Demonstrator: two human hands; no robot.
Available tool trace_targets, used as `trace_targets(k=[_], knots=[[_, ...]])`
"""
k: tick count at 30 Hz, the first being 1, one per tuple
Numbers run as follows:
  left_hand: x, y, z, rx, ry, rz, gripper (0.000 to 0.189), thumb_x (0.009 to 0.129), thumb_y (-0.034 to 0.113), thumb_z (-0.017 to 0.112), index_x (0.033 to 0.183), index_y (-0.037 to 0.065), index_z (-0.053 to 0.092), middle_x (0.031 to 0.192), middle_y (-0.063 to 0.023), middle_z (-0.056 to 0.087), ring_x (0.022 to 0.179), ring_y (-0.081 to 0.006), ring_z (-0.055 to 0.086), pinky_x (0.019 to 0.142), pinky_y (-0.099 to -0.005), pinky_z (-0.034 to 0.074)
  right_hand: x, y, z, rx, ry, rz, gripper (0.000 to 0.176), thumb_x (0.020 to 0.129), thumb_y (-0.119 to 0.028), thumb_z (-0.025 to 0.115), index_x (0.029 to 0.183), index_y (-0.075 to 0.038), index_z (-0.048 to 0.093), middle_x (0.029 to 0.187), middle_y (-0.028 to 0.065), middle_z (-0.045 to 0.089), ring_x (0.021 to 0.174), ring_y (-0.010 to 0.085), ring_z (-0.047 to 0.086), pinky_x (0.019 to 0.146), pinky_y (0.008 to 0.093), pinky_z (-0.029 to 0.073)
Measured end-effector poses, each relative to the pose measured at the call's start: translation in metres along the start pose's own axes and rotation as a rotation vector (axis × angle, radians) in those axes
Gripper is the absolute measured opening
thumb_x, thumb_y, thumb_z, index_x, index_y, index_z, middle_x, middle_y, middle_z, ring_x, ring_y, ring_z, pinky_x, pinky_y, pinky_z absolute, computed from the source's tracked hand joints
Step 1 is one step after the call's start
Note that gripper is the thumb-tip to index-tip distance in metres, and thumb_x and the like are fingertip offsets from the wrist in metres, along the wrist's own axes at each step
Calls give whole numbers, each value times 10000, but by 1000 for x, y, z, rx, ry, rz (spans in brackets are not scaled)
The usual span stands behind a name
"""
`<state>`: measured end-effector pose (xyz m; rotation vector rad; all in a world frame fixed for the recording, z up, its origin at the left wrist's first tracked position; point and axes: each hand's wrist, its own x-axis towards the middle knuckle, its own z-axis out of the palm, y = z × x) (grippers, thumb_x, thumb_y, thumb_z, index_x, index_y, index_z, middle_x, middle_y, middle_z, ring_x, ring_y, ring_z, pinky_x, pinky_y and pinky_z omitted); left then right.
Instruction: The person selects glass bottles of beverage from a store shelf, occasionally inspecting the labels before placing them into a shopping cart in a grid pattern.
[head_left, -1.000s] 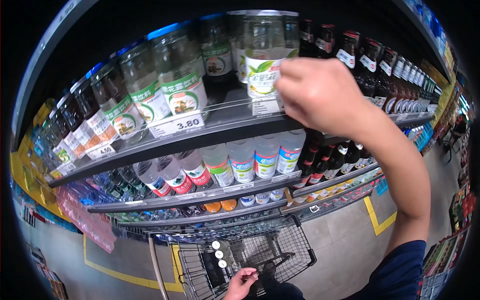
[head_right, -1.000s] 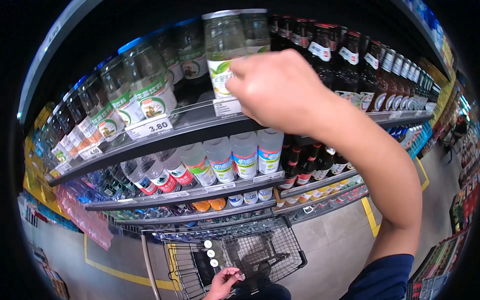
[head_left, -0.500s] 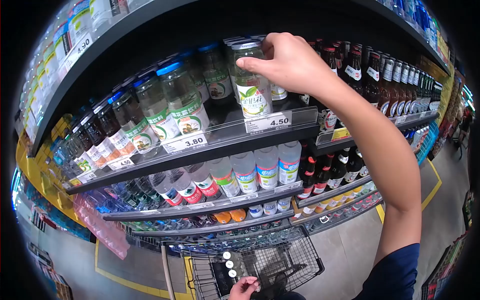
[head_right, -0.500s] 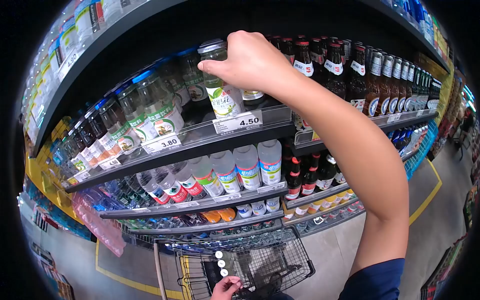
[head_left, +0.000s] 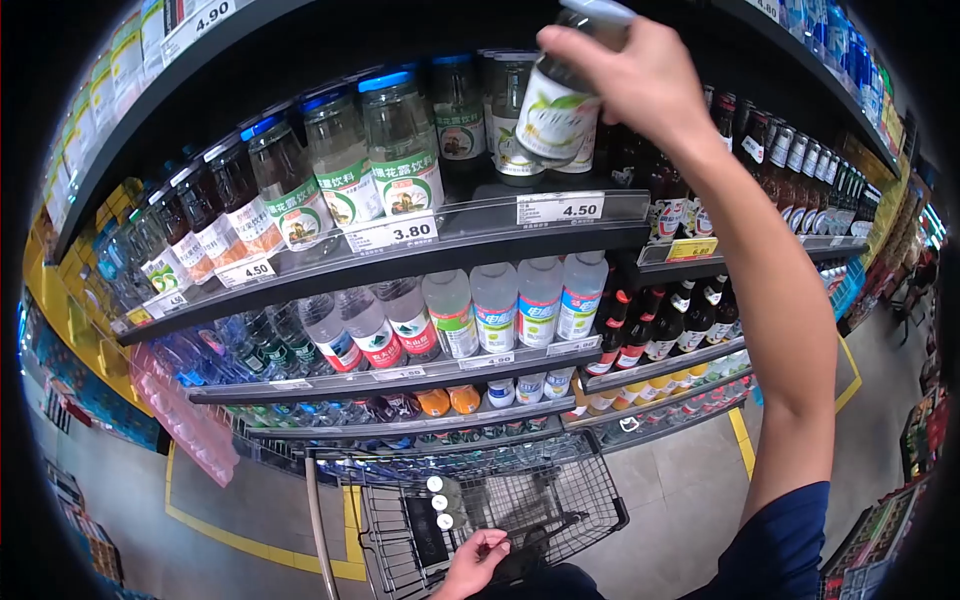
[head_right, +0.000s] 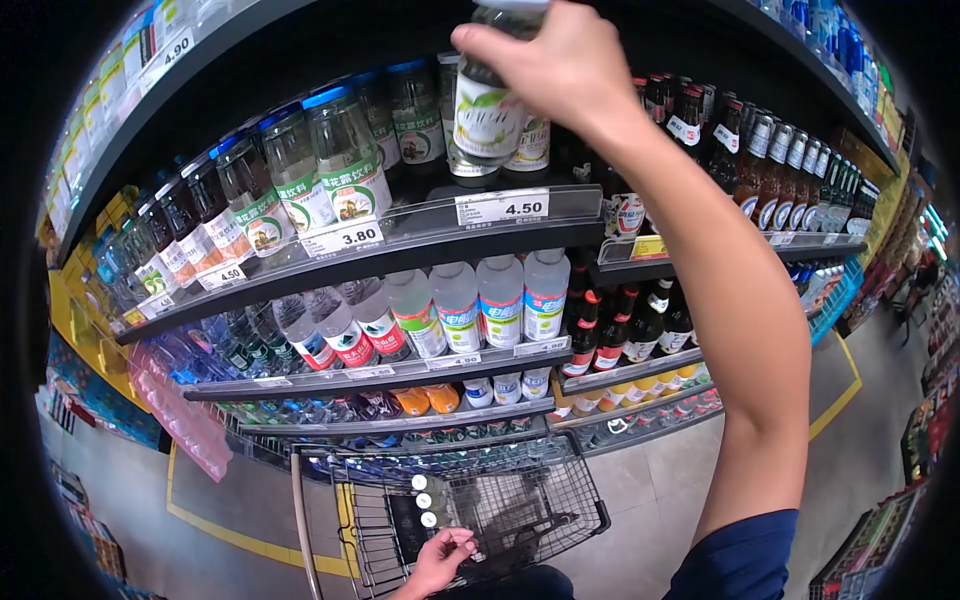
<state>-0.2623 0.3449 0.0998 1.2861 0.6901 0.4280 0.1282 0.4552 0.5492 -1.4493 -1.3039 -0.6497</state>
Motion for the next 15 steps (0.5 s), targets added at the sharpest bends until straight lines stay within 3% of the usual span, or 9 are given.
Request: trace_targets(k=[1, 2, 3, 4, 6, 8, 10, 13, 15], knots=[[1, 0, -2, -29, -2, -21, 202, 956, 77, 592, 1158, 75, 591, 958, -32, 628, 870, -124, 620, 672, -261, 545, -2, -24, -16, 124, -58, 132, 415, 816, -371, 728, 883, 37, 692, 751, 157, 698, 608, 236, 680, 538, 362, 535], [1, 0, -6, -54, -3, -44, 204, 962, 150, 601, 1155, 83, 599, 966, -53, 639, 875, -155, 635, 667, -293, 554, -2, -39, -29, 192, -129, 231, 392, 834, -346, 724, 874, 41, 678, 743, 132, 682, 571, 204, 638, 468, 343, 494], [8, -4, -13, -57, 9, -124, 226, 946, 1, 596, 1171, 4, 576, 1020, -77, 668, 917, -152, 653, 836, -283, 526, -1, -55, -43, 253, -194, 334, 371, 852, -322, 719, 866, 46, 665, 736, 106, 667, 535, 172, 597, 399, 325, 454], [12, 14, -12, -49, 9, -125, 226, 946, 1, 596, 1171, 4, 576, 1020, -77, 668, 917, -152, 653, 836, -283, 526, -6, -58, -46, 256, -188, 338, 371, 852, -322, 719, 866, 46, 665, 736, 106, 667, 535, 172, 597, 399, 325, 454], [30, 63, -7, -106, -120, 157, 325, 957, 78, 617, 1261, 2, 531, 1145, -84, 636, 1057, -155, 609, 900, -302, 504, -29, -68, -49, 295, -447, 336, 498, 750, -460, 778, 910, 8, 721, 682, 90, 681, 556, 143, 647, 504, 278, 505], [49, 134, 7, -287, -233, 257, 502, 969, 219, 615, 1378, 5, 419, 1283, -143, 564, 1173, -270, 585, 939, -390, 509, -53, -82, -36, 348, -559, 421, 500, 732, -480, 789, 866, -3, 721, 637, 42, 638, 506, 113, 576, 450, 246, 435], [62, 196, 28, -496, -307, 493, 687, 943, 406, 616, 1434, 17, 336, 1345, -179, 513, 1222, -340, 558, 949, -438, 505, -76, -91, -22, 424, -705, 424, 472, 755, -478, 760, 865, -23, 700, 656, 26, 649, 470, 67, 547, 394, 208, 383], [66, 255, 48, -640, -319, 529, 805, 890, 520, 634, 1428, 1, 334, 1311, -196, 534, 1166, -319, 596, 925, -430, 518, -102, -101, -5, 588, -791, 363, 428, 793, -385, 775, 972, -4, 698, 770, 37, 680, 646, 76, 603, 527, 242, 455], [69, 258, 43, -421, -369, 419, 853, 864, 542, 653, 1414, -28, 337, 1250, -199, 566, 1055, -290, 641, 893, -418, 530, -110, -103, 1, 629, -781, 366, 423, 806, -372, 768, 990, 1, 696, 785, 34, 679, 674, 79, 602, 557, 255, 465]])
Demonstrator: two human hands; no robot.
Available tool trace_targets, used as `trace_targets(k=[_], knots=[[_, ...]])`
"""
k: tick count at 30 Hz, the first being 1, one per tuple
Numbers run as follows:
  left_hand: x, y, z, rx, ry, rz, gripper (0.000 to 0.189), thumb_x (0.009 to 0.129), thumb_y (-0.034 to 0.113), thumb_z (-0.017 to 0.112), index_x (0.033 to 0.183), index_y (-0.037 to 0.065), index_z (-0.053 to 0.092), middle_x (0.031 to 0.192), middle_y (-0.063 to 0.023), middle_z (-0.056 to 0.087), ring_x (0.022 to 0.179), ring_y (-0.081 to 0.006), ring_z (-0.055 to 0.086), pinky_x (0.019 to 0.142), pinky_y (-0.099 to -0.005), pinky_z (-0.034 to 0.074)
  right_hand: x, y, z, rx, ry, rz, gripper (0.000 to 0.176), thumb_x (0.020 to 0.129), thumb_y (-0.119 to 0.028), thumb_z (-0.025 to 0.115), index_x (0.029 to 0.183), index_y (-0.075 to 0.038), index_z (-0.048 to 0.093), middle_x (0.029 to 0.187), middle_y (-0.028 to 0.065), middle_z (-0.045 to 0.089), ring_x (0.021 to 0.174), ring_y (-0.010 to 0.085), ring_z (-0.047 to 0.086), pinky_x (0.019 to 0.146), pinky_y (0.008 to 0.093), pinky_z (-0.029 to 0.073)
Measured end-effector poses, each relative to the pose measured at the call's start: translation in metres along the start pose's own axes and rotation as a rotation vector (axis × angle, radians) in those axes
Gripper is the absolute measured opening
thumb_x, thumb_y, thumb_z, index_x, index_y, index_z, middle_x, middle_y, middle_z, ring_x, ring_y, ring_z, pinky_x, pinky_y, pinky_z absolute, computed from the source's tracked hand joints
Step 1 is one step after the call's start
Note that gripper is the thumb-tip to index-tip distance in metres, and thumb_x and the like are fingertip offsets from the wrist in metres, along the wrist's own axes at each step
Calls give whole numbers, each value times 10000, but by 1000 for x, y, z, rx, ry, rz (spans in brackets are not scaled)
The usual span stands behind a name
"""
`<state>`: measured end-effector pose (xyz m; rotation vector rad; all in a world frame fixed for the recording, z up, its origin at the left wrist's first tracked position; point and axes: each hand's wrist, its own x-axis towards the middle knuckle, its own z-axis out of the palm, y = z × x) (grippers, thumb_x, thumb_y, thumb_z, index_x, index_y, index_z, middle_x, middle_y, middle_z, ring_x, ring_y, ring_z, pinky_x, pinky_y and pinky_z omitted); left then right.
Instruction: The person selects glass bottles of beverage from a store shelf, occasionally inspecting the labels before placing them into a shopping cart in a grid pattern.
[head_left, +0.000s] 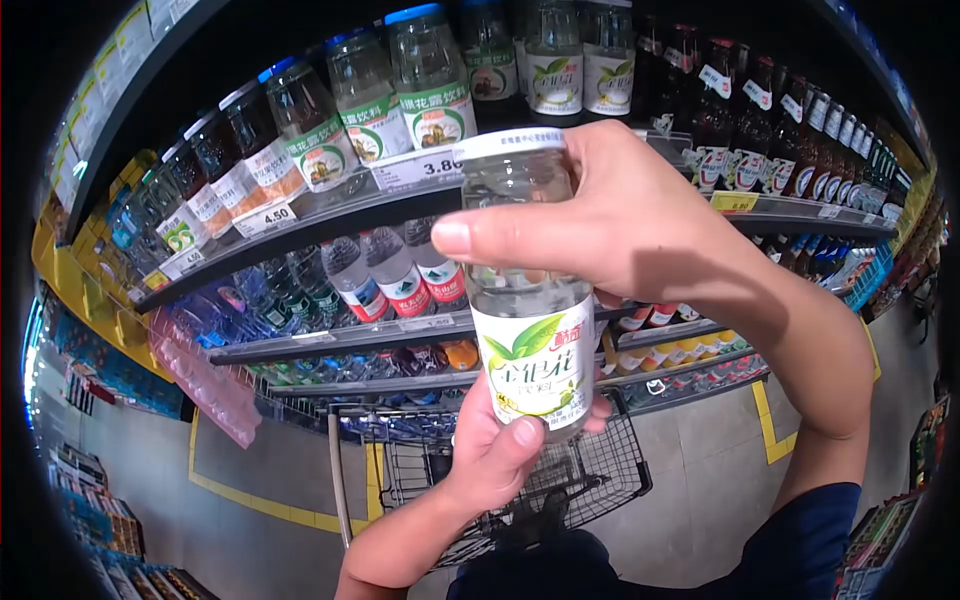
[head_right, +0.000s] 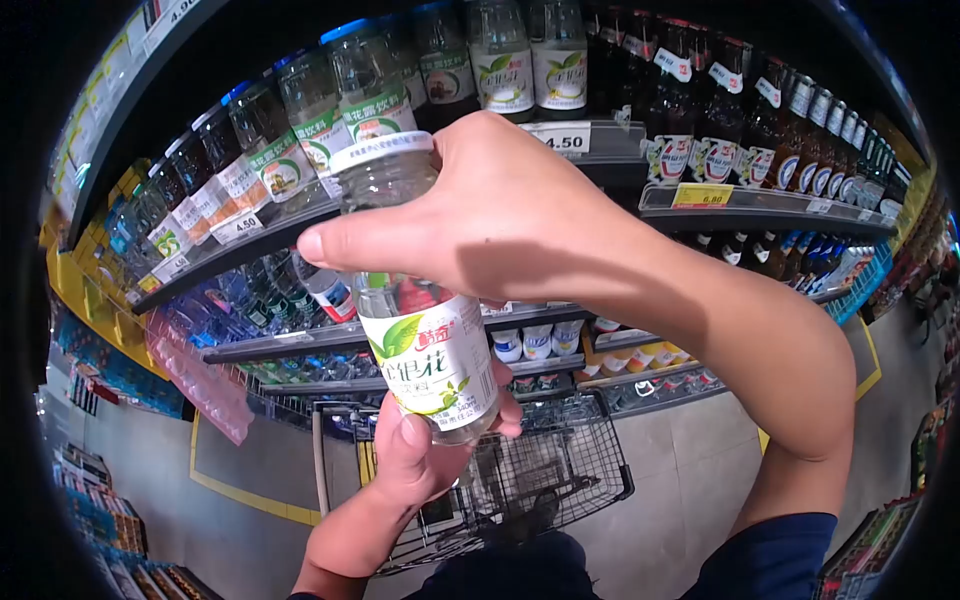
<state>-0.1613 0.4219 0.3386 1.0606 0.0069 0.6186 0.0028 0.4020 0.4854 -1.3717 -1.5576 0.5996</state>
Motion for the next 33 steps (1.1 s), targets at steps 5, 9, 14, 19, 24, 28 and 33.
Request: trace_targets(k=[5, 9, 14, 19, 24, 28, 33], knots=[[-8, -14, -14, -317, -54, -37, 849, 852, 509, 674, 1400, -48, 341, 1148, -208, 600, 919, -256, 654, 844, -403, 555, -4, -3, -1, 6, -72, 268, 405, 855, -402, 709, 978, -16, 696, 784, 40, 669, 530, 76, 545, 445, 230, 412], [-17, -16, -17, -435, -68, -145, 906, 828, 558, 677, 1394, -64, 338, 1145, -207, 587, 923, -250, 644, 792, -396, 576, -8, 10, 7, -5, -77, 276, 536, 843, -526, 635, 894, 4, 699, 696, 44, 653, 448, 71, 498, 383, 220, 366], [-24, -17, -24, -341, -37, -274, 1032, 759, 666, 699, 1377, -79, 338, 1100, -219, 581, 852, -247, 634, 818, -411, 576, -8, 24, 18, 46, -93, 352, 496, 849, -504, 623, 808, -14, 687, 657, 17, 617, 444, 62, 477, 395, 215, 333], [-75, -65, -72, 13, 40, -326, 765, 939, 495, 562, 1448, -19, 311, 1290, -183, 545, 1077, -251, 618, 933, -411, 505, -56, 103, 56, 229, -20, 492, 315, 840, -326, 730, 937, -33, 668, 792, 22, 663, 554, 58, 525, 464, 253, 431], [-206, -169, -150, 625, 298, -774, 477, 1001, 354, 534, 1329, 13, 474, 1095, -138, 661, 1023, -202, 652, 919, -342, 497, -161, 260, 171, -106, 10, 389, 302, 755, -203, 823, 939, -23, 665, 828, 57, 701, 690, 149, 669, 626, 306, 537], [-296, -213, -173, 1178, 234, -913, 485, 882, 396, 665, 1232, 74, 569, 1104, -172, 656, 1040, -344, 640, 915, -440, 505, -231, 361, 294, -306, -189, 656, 471, 727, -401, 813, 1014, -60, 662, 873, 131, 719, 778, 290, 715, 668, 393, 566], [-330, -245, -198, 1210, 234, -927, 430, 857, 381, 682, 1168, 93, 606, 1033, -158, 667, 968, -357, 650, 853, -438, 523, -280, 435, 422, -330, -381, 558, 561, 723, -477, 770, 1127, -117, 621, 942, 123, 711, 904, 330, 690, 763, 432, 562]])
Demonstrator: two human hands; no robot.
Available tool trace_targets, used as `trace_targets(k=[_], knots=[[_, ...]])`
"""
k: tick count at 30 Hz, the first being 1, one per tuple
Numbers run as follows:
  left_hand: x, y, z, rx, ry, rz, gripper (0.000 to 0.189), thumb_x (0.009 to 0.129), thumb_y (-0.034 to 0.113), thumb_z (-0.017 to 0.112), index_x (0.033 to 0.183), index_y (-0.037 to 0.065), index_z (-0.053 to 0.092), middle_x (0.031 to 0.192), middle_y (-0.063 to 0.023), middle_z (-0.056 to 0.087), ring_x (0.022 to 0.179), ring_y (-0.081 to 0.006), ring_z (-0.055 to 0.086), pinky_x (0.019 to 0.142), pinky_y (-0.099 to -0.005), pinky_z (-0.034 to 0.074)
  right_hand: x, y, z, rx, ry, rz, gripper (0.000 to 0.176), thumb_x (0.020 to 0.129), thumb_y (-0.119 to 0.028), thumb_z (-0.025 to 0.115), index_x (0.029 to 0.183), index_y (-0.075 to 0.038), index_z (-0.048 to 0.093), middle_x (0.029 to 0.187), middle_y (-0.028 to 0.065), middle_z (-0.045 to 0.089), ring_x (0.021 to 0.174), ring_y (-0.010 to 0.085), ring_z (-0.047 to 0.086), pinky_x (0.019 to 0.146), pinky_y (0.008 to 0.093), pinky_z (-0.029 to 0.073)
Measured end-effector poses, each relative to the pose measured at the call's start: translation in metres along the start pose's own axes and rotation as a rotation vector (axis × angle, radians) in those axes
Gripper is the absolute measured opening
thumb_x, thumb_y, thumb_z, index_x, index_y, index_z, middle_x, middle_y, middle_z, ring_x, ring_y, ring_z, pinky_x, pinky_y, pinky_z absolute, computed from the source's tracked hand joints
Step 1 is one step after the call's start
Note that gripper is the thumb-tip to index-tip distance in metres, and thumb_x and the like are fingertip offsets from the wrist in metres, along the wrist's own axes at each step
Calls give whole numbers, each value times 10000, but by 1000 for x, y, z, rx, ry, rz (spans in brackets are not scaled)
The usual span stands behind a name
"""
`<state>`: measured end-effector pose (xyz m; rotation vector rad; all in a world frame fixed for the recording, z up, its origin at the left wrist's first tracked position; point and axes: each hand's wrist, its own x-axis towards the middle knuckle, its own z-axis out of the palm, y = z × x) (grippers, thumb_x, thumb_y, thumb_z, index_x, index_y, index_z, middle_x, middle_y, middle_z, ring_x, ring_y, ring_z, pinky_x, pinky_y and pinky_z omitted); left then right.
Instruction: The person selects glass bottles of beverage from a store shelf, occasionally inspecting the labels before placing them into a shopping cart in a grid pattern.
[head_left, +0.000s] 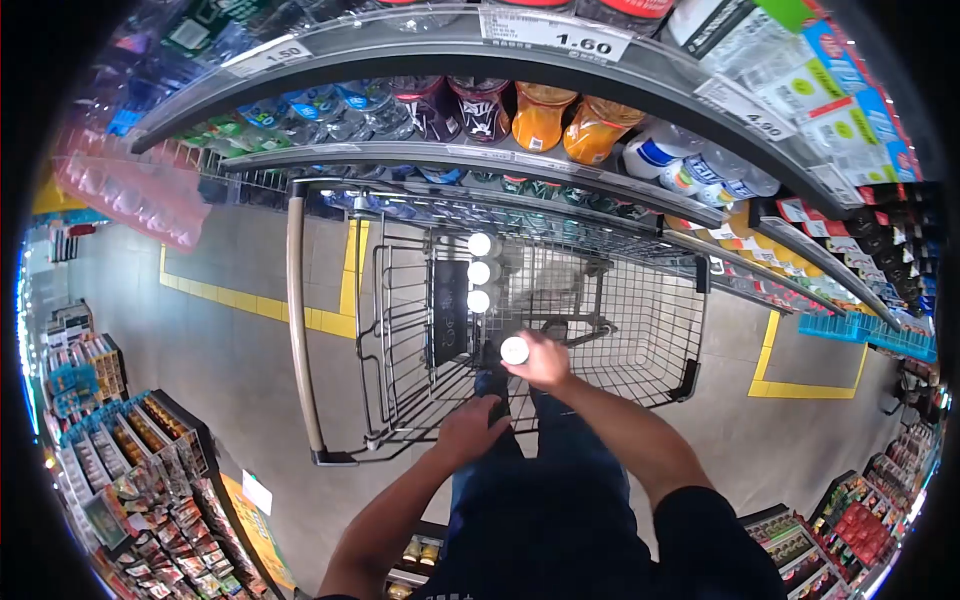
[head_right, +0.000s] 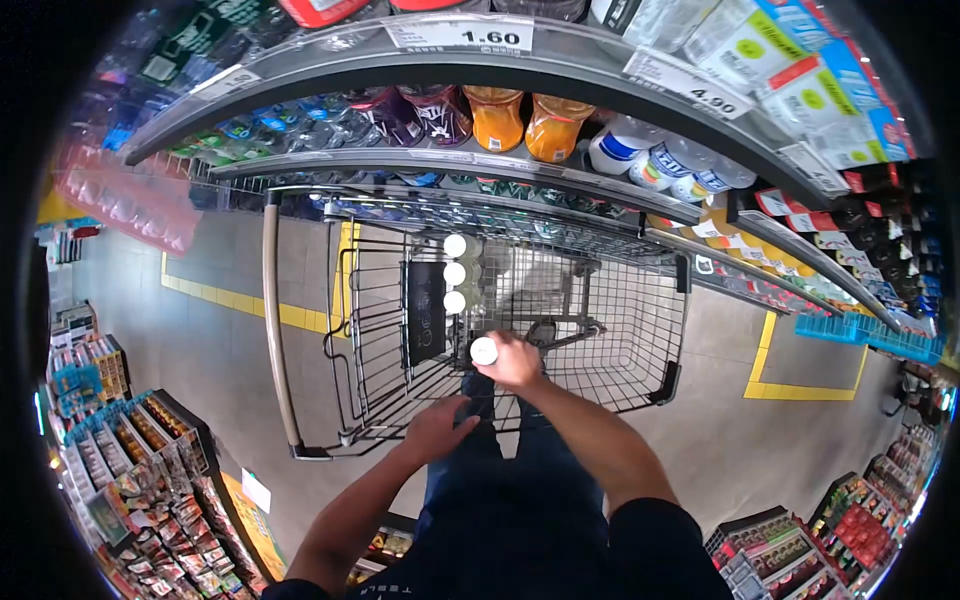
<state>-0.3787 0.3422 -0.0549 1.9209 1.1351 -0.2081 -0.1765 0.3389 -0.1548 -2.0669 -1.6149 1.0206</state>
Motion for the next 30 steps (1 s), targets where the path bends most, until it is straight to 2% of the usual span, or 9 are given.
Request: trace_targets(k=[2, 8, 10, 12, 16, 19, 23, 27, 30], knots=[[6, -3, -2, 25, -58, -25, 464, 856, 370, 695, 1193, 65, 600, 1102, -170, 661, 987, -356, 654, 842, -433, 538, 19, 3, 36, -66, -228, 183, 586, 732, -426, 763, 1212, -154, 566, 982, 117, 701, 932, 345, 678, 813, 467, 539], [-2, -2, 3, 100, -23, 3, 412, 856, 353, 692, 1151, 76, 613, 981, -143, 671, 883, -321, 674, 732, -420, 554, 49, 26, 121, -89, -76, 61, 525, 719, -344, 771, 1176, -184, 570, 892, 118, 700, 847, 329, 693, 740, 469, 551], [-3, -2, 7, 115, -70, -26, 405, 855, 360, 690, 1138, 81, 615, 966, -133, 672, 844, -304, 682, 694, -401, 559, 61, 35, 129, -123, -207, 102, 683, 656, -360, 813, 1268, -186, 566, 1104, 170, 679, 849, 321, 701, 719, 415, 569], [-1, -4, 11, 150, -56, -16, 372, 850, 356, 692, 1098, 84, 633, 943, -119, 683, 813, -285, 688, 673, -386, 563, 66, 39, 135, -109, -61, 34, 644, 639, -338, 824, 1212, -163, 587, 1110, 178, 671, 828, 313, 703, 676, 392, 577], [-1, -9, 24, 175, 25, 27, 359, 846, 399, 666, 1066, 116, 637, 865, -99, 660, 751, -301, 680, 623, -412, 561, 78, 35, 141, -82, 8, -71, 548, 667, -313, 809, 1129, -126, 583, 1074, 166, 666, 865, 326, 692, 720, 445, 571], [1, -2, 20, 224, 16, 4, 341, 848, 412, 658, 1042, 132, 667, 882, -92, 685, 771, -285, 691, 625, -415, 563, 76, 24, 147, 69, -12, 81, 475, 720, -258, 752, 1131, -106, 568, 1051, 173, 618, 959, 370, 638, 770, 469, 541], [-2, -3, 20, 249, -87, -43, 421, 870, 506, 594, 1085, 148, 651, 983, -106, 680, 761, -323, 691, 621, -462, 569, 59, 19, 151, 54, -39, 138, 665, 761, -251, 751, 1327, -123, 426, 1199, 172, 532, 1090, 386, 580, 824, 490, 512], [-1, 14, 11, 218, -144, -169, 365, 841, 402, 675, 1086, 132, 671, 1018, -127, 690, 939, -333, 675, 789, -472, 547, 32, -5, 71, 70, -277, 251, 659, 840, -349, 650, 1393, -108, 383, 1220, 214, 581, 1105, 402, 588, 847, 502, 515], [-9, 10, 15, 274, -30, 13, 319, 941, 339, 598, 1125, 79, 618, 964, -134, 656, 894, -282, 654, 708, -429, 558, 20, -1, 13, 159, -321, 225, 646, 878, -410, 593, 1404, -96, 390, 1269, 243, 570, 1147, 415, 572, 933, 487, 490]])
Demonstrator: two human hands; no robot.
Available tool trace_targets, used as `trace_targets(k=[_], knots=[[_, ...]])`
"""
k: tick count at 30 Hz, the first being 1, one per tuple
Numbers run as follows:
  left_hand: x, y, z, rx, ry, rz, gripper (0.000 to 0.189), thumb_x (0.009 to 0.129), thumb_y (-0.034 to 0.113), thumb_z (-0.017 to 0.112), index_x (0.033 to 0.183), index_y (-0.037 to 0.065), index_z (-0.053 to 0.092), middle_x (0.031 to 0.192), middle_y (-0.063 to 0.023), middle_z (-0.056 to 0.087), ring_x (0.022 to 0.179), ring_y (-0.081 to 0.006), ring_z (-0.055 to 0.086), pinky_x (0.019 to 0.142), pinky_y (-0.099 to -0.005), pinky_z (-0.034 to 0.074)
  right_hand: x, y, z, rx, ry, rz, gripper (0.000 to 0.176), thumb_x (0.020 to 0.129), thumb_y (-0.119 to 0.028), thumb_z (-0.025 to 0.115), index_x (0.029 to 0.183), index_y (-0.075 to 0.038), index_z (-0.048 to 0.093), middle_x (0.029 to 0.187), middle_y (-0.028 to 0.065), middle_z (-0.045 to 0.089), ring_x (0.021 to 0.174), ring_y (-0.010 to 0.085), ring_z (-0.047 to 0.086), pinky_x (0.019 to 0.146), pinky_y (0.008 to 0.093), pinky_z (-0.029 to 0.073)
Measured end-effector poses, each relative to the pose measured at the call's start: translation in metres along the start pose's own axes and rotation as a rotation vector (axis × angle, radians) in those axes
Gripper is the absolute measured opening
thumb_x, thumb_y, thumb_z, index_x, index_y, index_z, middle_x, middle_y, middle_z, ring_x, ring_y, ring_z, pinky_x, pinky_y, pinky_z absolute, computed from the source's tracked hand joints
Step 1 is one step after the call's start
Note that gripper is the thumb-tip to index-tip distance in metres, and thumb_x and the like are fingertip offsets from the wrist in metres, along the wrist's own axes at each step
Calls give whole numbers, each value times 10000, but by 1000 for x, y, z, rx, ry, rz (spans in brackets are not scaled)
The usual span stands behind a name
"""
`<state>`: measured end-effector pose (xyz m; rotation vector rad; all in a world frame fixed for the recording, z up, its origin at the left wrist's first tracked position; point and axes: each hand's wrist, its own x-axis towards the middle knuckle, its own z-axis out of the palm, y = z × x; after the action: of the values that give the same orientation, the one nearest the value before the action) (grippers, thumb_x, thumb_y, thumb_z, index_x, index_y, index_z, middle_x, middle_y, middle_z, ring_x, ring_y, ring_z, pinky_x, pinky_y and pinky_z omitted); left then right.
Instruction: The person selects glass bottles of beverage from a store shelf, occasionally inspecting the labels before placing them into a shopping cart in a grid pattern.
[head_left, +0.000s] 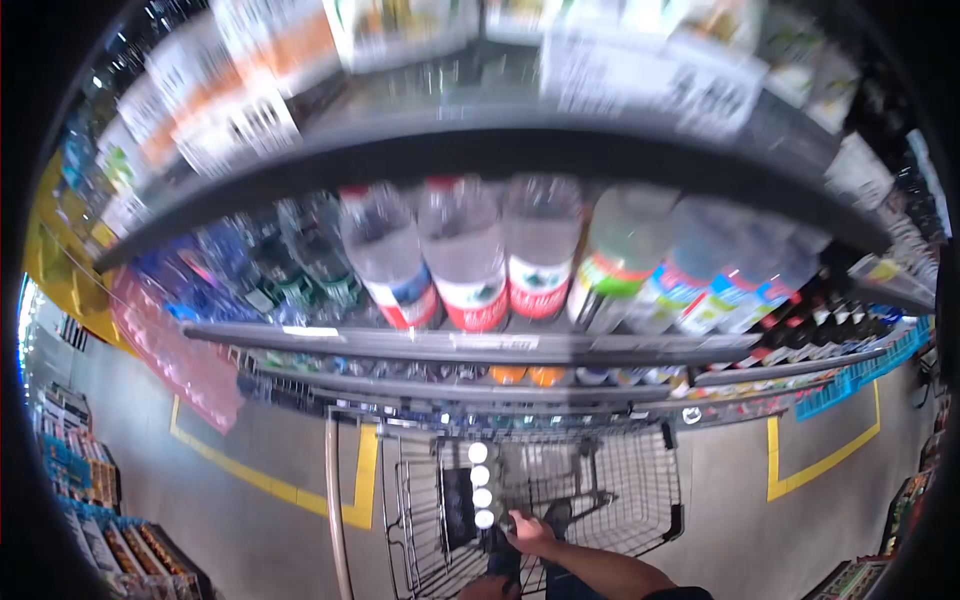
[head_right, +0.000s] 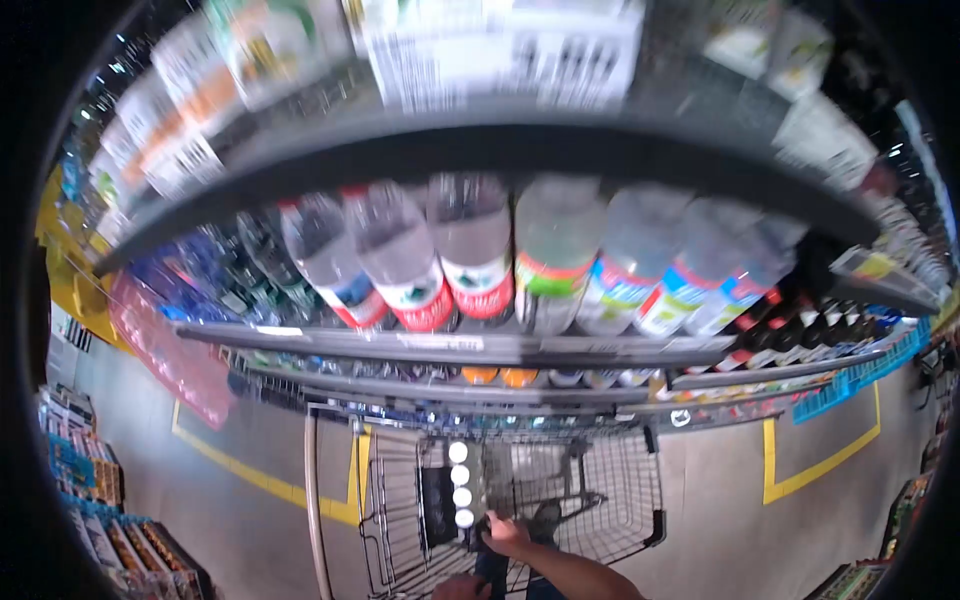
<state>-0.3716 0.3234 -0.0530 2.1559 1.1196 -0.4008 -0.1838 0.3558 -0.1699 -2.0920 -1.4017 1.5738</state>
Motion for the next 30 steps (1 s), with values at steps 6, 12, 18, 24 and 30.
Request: trace_targets(k=[6, 12, 18, 24, 30], knots=[[38, 34, -79, -142, 511, 160, 396, 904, 411, 594, 984, 26, 645, 939, -204, 645, 874, -373, 626, 798, -485, 517, -113, -104, -218, 94, 739, -487, 456, 826, -292, 742, 1168, -19, 611, 1002, 173, 680, 833, 280, 698, 672, 360, 559], [28, 196, -417, -96, 1225, 834, 459, 726, 41, 741, 1149, -41, 585, 1089, -191, 628, 990, -327, 616, 860, -407, 500, -162, -149, -296, 167, 1026, -717, 288, 816, -166, 740, 1052, -32, 646, 830, 103, 653, 689, 220, 651, 604, 318, 530], [2, 325, -576, 244, 1580, 989, 604, 749, 208, 785, 1266, 22, 534, 1259, -169, 565, 1164, -333, 565, 870, -389, 533, -177, -131, -251, 331, 682, -610, 272, 839, -200, 735, 1047, -48, 648, 920, 106, 671, 690, 218, 667, 628, 335, 541], [20, 347, -590, 536, 1623, 754, 690, 699, 316, 848, 1255, 40, 547, 1240, -141, 595, 1144, -310, 587, 917, -385, 520, -294, -200, -404, -265, 1341, -1163, 312, 744, -111, 775, 999, 13, 645, 980, 139, 668, 868, 311, 644, 691, 374, 548], [8, 355, -595, 578, 1587, 714, 654, 687, 347, 839, 1195, 25, 583, 1166, -123, 623, 1090, -289, 598, 878, -372, 529, -390, -299, -574, -1003, 1921, -958, 298, 765, -200, 693, 989, -17, 618, 1067, 168, 623, 991, 314, 592, 766, 407, 520]])
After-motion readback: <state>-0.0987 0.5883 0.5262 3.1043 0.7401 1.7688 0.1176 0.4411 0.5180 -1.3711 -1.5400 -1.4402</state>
